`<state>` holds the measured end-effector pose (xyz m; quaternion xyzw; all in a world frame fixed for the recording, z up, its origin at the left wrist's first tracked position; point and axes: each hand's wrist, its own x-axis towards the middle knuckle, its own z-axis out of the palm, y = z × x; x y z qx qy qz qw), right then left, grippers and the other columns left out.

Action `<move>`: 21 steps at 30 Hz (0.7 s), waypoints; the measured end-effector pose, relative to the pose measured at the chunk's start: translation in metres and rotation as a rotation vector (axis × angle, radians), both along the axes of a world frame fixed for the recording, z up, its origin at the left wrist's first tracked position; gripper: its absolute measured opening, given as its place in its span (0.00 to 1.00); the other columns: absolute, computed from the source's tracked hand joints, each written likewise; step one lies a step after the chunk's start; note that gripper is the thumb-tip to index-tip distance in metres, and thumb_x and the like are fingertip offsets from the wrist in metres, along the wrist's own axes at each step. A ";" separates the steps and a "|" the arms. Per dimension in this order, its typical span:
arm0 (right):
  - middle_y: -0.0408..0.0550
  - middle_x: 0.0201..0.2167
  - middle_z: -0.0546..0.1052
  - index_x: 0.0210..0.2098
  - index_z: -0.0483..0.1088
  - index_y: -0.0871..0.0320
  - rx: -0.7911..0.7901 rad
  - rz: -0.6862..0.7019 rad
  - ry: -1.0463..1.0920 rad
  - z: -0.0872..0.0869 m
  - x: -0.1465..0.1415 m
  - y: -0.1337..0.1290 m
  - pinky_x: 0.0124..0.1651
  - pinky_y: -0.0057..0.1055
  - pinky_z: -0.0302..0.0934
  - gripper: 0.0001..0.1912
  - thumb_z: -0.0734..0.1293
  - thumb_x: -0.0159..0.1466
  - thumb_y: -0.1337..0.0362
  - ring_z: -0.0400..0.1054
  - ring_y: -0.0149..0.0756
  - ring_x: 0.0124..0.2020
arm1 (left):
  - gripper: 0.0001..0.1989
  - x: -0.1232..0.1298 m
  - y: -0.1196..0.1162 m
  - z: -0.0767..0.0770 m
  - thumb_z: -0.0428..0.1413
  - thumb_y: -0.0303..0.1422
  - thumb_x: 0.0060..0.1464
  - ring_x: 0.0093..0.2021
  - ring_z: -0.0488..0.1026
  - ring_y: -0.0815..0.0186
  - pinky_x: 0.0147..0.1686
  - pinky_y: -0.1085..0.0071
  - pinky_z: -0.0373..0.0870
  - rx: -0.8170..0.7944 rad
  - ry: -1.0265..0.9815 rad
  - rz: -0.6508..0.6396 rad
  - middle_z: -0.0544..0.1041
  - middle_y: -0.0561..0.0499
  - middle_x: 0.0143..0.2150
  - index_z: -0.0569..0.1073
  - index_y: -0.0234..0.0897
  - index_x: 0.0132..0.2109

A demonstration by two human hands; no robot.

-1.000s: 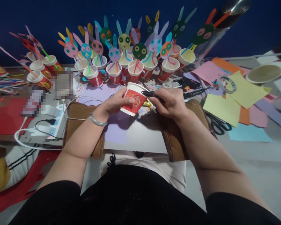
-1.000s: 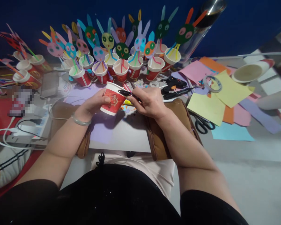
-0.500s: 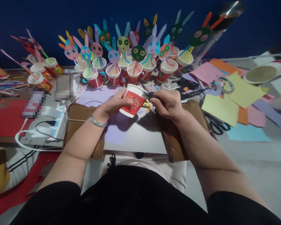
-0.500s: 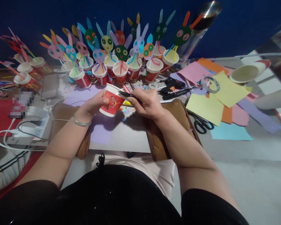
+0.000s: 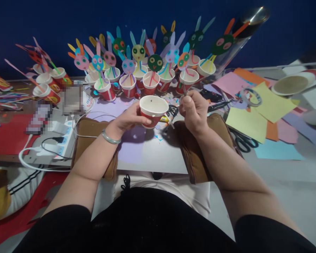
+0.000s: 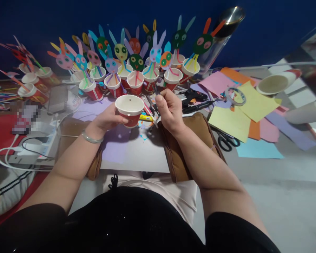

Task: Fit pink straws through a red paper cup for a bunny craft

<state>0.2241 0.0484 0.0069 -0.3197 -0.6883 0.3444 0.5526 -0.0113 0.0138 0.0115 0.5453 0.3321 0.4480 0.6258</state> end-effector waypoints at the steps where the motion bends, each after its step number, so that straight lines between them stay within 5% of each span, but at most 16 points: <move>1: 0.40 0.21 0.60 0.28 0.63 0.52 -0.012 0.004 -0.012 0.002 -0.001 -0.002 0.27 0.33 0.52 0.30 0.62 0.67 0.32 0.55 0.31 0.23 | 0.42 0.000 0.000 -0.001 0.77 0.37 0.29 0.54 0.78 0.50 0.54 0.57 0.74 0.015 0.020 0.008 0.82 0.40 0.51 0.75 0.35 0.56; 9: 0.39 0.21 0.59 0.25 0.62 0.55 -0.038 0.069 -0.175 0.019 -0.010 -0.016 0.27 0.31 0.47 0.33 0.70 0.59 0.31 0.51 0.28 0.24 | 0.47 0.002 -0.001 -0.001 0.77 0.40 0.30 0.55 0.77 0.49 0.56 0.55 0.73 0.095 0.111 -0.056 0.79 0.39 0.54 0.72 0.36 0.60; 21: 0.38 0.20 0.61 0.25 0.63 0.54 -0.178 0.111 -0.066 0.010 -0.012 -0.010 0.26 0.30 0.48 0.32 0.70 0.60 0.31 0.53 0.28 0.23 | 0.44 0.008 -0.002 0.000 0.77 0.44 0.33 0.57 0.77 0.51 0.57 0.59 0.71 0.071 0.094 0.000 0.79 0.41 0.54 0.71 0.36 0.57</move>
